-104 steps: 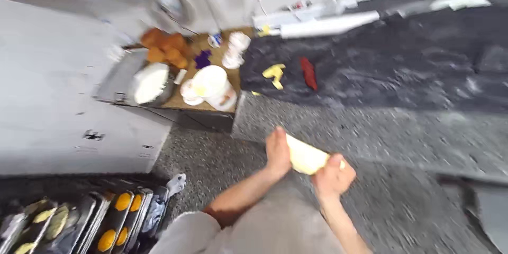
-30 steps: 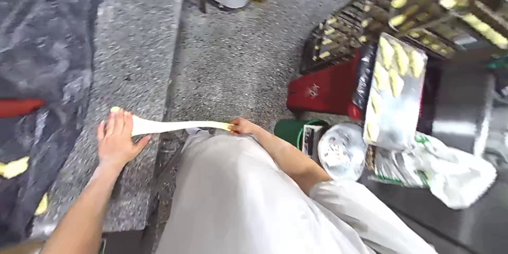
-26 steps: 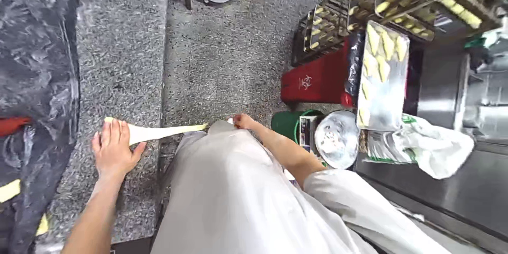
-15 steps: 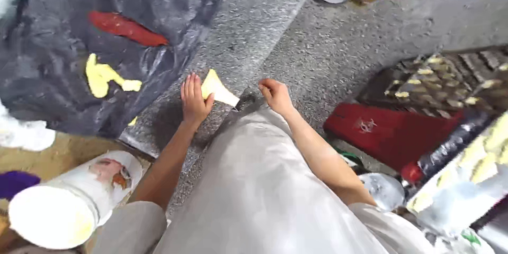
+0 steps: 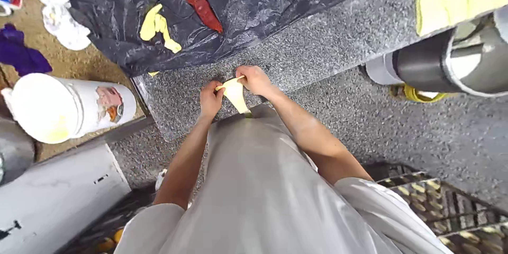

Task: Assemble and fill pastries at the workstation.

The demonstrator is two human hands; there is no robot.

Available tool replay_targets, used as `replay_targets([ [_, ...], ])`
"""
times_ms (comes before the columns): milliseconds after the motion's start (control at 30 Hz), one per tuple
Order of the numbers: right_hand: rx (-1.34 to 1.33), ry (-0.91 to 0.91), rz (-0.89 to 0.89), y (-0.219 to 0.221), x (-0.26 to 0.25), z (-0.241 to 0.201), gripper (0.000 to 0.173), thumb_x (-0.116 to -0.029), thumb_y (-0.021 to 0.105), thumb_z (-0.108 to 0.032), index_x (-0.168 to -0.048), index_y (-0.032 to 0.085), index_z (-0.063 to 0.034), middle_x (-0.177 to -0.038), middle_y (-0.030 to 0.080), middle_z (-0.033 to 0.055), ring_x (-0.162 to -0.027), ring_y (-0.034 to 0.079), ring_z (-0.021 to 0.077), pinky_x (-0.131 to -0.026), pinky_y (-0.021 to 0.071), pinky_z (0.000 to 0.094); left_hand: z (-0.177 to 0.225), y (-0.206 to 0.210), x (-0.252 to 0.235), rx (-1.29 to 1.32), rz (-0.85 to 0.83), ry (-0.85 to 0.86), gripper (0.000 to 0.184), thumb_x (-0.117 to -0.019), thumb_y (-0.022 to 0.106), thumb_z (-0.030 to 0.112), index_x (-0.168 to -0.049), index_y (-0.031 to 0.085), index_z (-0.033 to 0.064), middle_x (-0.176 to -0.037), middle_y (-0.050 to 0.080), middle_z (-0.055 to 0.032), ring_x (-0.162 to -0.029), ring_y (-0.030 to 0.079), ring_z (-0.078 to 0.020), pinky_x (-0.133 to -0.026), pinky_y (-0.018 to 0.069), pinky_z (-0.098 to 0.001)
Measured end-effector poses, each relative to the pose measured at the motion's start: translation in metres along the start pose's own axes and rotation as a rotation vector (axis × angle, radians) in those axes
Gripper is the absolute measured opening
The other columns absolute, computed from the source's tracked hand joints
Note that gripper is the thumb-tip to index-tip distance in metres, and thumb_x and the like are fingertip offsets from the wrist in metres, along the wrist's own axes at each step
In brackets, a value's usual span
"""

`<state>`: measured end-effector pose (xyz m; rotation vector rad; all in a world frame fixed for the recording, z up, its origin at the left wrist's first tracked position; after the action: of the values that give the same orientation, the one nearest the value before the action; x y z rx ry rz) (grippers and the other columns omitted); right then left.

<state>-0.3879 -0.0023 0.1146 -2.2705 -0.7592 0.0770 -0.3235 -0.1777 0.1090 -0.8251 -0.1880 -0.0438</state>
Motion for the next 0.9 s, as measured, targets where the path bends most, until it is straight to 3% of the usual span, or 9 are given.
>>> replay_targets([
  [133, -0.006, -0.117, 0.182, -0.019, -0.002, 0.006, 0.01, -0.097, 0.065, -0.013, -0.099, 0.071, -0.0051, -0.102, 0.073, 0.0127, -0.105, 0.07, 0.0295, -0.097, 0.0554, 0.0478, -0.008, -0.021, 0.008, 0.067, 0.272, -0.003, 0.022, -0.0963, 0.072, 0.024, -0.105, 0.074, 0.004, -0.106, 0.073, -0.0122, -0.101, 0.071, -0.0222, -0.094, 0.0572, -0.044],
  [233, 0.042, -0.1, 0.149, -0.008, -0.011, 0.012, 0.013, -0.0959, 0.066, -0.018, -0.098, 0.075, -0.0087, -0.11, 0.07, 0.0124, -0.113, 0.064, 0.0301, -0.101, 0.0521, 0.0468, -0.021, -0.008, 0.002, -0.084, 0.25, -0.037, 0.026, -0.0972, 0.07, 0.035, -0.107, 0.079, 0.0126, -0.113, 0.07, -0.0139, -0.113, 0.062, -0.0324, -0.103, 0.0476, -0.0533],
  [300, 0.01, -0.068, 0.213, -0.02, -0.022, 0.008, 0.025, -0.0977, 0.066, -0.029, -0.109, 0.076, -0.0095, -0.118, 0.069, 0.0127, -0.119, 0.063, 0.0291, -0.105, 0.0507, 0.0462, -0.024, -0.008, -0.004, -0.143, 0.225, -0.025, 0.034, -0.0974, 0.068, 0.04, -0.119, 0.076, 0.016, -0.118, 0.068, -0.0149, -0.116, 0.061, -0.0351, -0.103, 0.0461, -0.0557],
  [367, 0.011, -0.001, 0.349, -0.04, -0.037, -0.003, 0.033, -0.0986, 0.065, -0.035, -0.116, 0.073, -0.0084, -0.112, 0.072, 0.011, -0.109, 0.068, 0.0266, -0.099, 0.0547, 0.0451, -0.028, -0.01, -0.007, -0.148, 0.171, -0.02, 0.044, -0.0973, 0.066, 0.041, -0.132, 0.068, 0.0134, -0.122, 0.068, -0.015, -0.118, 0.061, -0.0349, -0.104, 0.0459, -0.0574],
  [467, 0.104, 0.075, 0.442, -0.057, -0.083, -0.022, 0.036, -0.0984, 0.065, -0.033, -0.125, 0.068, -0.009, -0.109, 0.074, 0.0087, -0.102, 0.072, 0.0247, -0.093, 0.0583, 0.0453, -0.028, -0.02, -0.017, -0.07, 0.14, 0.008, 0.043, -0.0962, 0.067, 0.036, -0.129, 0.067, 0.0085, -0.121, 0.068, -0.016, -0.116, 0.063, -0.0342, -0.104, 0.0468, -0.0567],
  [567, 0.314, 0.136, 0.41, -0.052, -0.137, -0.032, 0.044, -0.0919, 0.072, -0.031, -0.131, 0.066, -0.0136, -0.125, 0.07, 0.0105, -0.119, 0.065, 0.0301, -0.099, 0.0538, 0.0499, -0.02, -0.044, -0.038, 0.016, 0.207, 0.11, 0.034, -0.0974, 0.066, 0.032, -0.12, 0.072, 0.0077, -0.116, 0.07, -0.0154, -0.113, 0.065, -0.0323, -0.103, 0.0498, -0.0524],
  [633, 0.391, 0.188, 0.379, -0.046, -0.163, -0.027, 0.044, -0.0909, 0.073, -0.032, -0.131, 0.066, -0.0147, -0.126, 0.07, 0.0112, -0.121, 0.063, 0.0336, -0.098, 0.0503, 0.0554, -0.012, -0.066, -0.059, 0.062, 0.243, 0.174, 0.03, -0.0987, 0.065, 0.03, -0.118, 0.073, 0.0086, -0.116, 0.07, -0.0137, -0.113, 0.065, -0.0297, -0.102, 0.0507, -0.0503],
  [767, 0.364, 0.134, 0.456, -0.053, -0.175, -0.029, 0.029, -0.0962, 0.069, -0.027, -0.121, 0.074, -0.0122, -0.115, 0.075, 0.009, -0.11, 0.07, 0.0284, -0.096, 0.053, 0.051, 0.004, -0.098, -0.116, 0.137, 0.186, 0.261, 0.03, -0.1016, 0.061, 0.024, -0.123, 0.069, 0.0037, -0.121, 0.069, -0.016, -0.118, 0.064, -0.0301, -0.105, 0.0498, -0.0485],
  [900, 0.346, 0.117, 0.542, -0.077, -0.18, -0.055, 0.022, -0.097, 0.068, -0.024, -0.114, 0.078, -0.0132, -0.105, 0.077, 0.0061, -0.094, 0.074, 0.021, -0.081, 0.0601, 0.0427, 0.026, -0.105, -0.181, 0.138, 0.139, 0.379, 0.037, -0.0979, 0.065, 0.021, -0.131, 0.066, 0.0056, -0.136, 0.064, -0.0162, -0.13, 0.057, -0.0333, -0.11, 0.0445, -0.052],
])
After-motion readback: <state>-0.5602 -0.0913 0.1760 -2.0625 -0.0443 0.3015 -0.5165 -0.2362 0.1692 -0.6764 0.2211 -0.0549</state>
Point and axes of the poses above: each hand's wrist, its own x-axis away from the middle knuckle, its own y-axis out of the palm, z = x × y, the point moved 9 cm from there along -x, towards the middle knuckle
